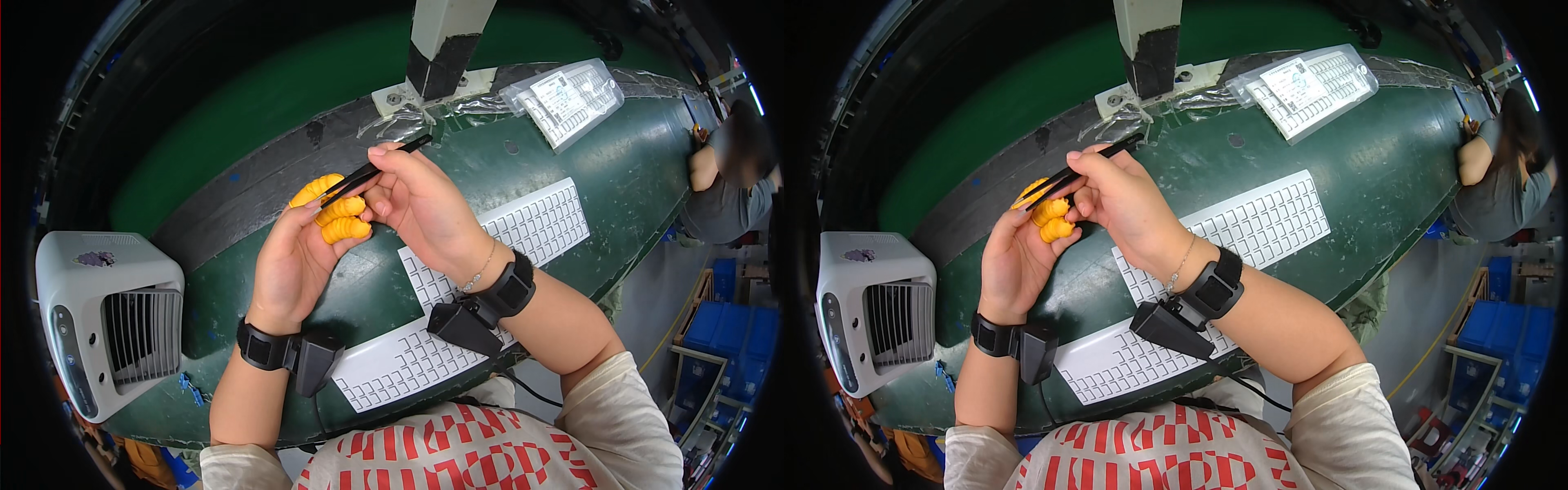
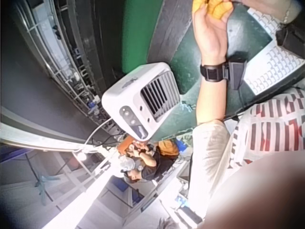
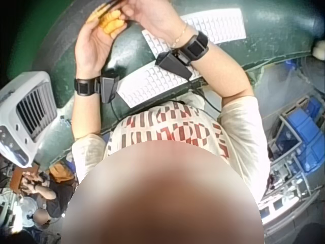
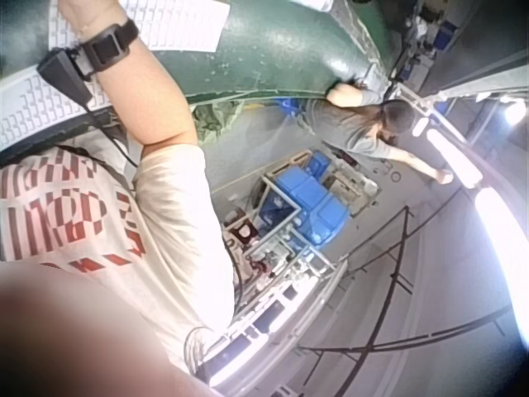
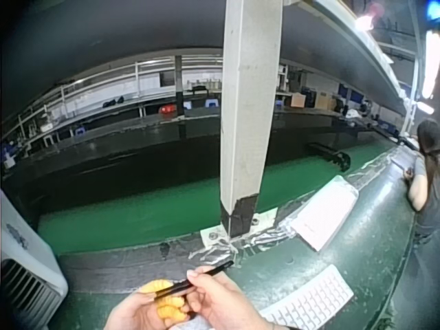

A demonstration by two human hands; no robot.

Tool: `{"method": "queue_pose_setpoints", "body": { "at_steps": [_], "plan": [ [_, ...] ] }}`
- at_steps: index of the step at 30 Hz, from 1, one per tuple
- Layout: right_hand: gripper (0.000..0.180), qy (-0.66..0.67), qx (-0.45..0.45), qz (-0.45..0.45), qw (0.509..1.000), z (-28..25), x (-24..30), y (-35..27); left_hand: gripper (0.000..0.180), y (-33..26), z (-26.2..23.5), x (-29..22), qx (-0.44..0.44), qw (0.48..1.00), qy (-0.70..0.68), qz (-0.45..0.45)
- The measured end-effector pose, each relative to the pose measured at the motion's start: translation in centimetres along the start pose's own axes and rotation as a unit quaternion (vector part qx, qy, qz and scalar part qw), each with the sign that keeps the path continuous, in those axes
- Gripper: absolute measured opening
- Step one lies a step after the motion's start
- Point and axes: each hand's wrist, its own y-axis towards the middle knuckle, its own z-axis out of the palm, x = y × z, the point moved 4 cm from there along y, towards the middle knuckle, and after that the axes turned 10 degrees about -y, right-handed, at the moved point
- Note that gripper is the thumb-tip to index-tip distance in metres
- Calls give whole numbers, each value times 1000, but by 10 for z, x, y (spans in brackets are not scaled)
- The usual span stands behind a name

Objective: Manually assembling or inspecting electronic device components using tweezers.

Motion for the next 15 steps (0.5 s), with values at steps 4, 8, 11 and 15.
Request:
{"method": "queue_pose_setpoints", "body": {
  "at_steps": [4, 8, 11, 15],
  "plan": [
    [11, -1, 5, -6, 1000, 0, 1, 0, 29, 0, 1, -1, 8, 1000, 3, 2],
    [12, -6, 4, -4, 1000, 0, 1, 0, 29, -1, 4, -1, 7, 1000, 3, 8],
    [12, -14, 12, -4, 1000, 1, 1, 0, 29, -1, 4, -1, 14, 1000, 4, 5],
    [13, -4, 5, -8, 1000, 0, 1, 0, 29, -1, 4, -1, 9, 1000, 2, 5]
  ]
}}
